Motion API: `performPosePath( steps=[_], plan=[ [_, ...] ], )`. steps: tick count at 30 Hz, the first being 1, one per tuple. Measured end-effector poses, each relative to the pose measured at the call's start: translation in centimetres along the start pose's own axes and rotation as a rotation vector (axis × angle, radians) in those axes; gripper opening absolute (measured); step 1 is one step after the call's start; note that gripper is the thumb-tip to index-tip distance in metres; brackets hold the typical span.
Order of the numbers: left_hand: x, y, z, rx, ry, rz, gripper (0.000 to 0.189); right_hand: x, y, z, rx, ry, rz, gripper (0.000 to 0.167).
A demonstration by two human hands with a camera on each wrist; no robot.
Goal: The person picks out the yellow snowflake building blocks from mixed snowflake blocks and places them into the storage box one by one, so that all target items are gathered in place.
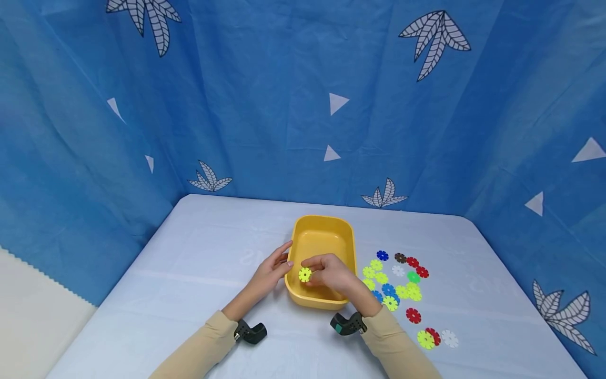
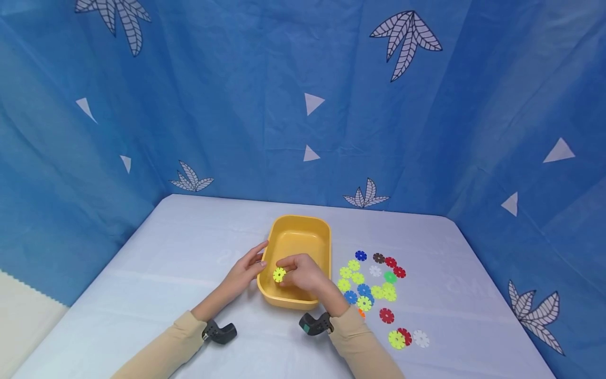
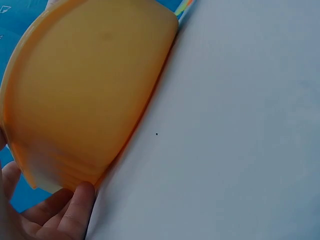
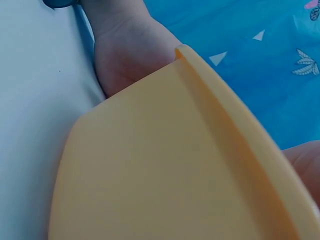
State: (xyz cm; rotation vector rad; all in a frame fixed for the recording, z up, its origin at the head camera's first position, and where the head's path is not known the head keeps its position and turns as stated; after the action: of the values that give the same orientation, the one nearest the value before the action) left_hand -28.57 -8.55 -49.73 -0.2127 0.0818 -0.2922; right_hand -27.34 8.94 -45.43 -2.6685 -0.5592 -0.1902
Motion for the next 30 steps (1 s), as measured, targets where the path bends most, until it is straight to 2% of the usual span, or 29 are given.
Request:
performPosePath(
  steps=[9, 21, 30],
  plan=[
    [-0.12, -0.09, -0.21, 0.000, 0.002, 0.004, 0.060, 0.20, 0.87, -0.03, 0.002, 0.000, -0.063, 0.037],
    [-0.18, -0.14, -0.25, -0.001, -0.011, 0.009, 0.059, 0.14, 0.80, -0.14, 0.073, -0.011, -0.028, 0.034],
    [-0.13, -0.19, -0.27, 0.010, -0.001, 0.010, 0.060, -0.12, 0.48, -0.04, 0.128, -0.029, 0.041, 0.032]
  ],
)
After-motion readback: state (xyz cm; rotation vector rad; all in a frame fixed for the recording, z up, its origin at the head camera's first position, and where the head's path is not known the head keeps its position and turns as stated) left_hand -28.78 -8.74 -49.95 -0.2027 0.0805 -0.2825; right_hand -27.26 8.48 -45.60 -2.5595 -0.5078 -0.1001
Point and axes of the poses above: each hand's wrist, its own x-axis away from the middle knuckle, its own y-axis out of the palm, z = x × y, the point moved 5 cm from there along -x, towards the middle knuckle, and after that the axes turned 1 degree about -y, right-handed, at the moved point
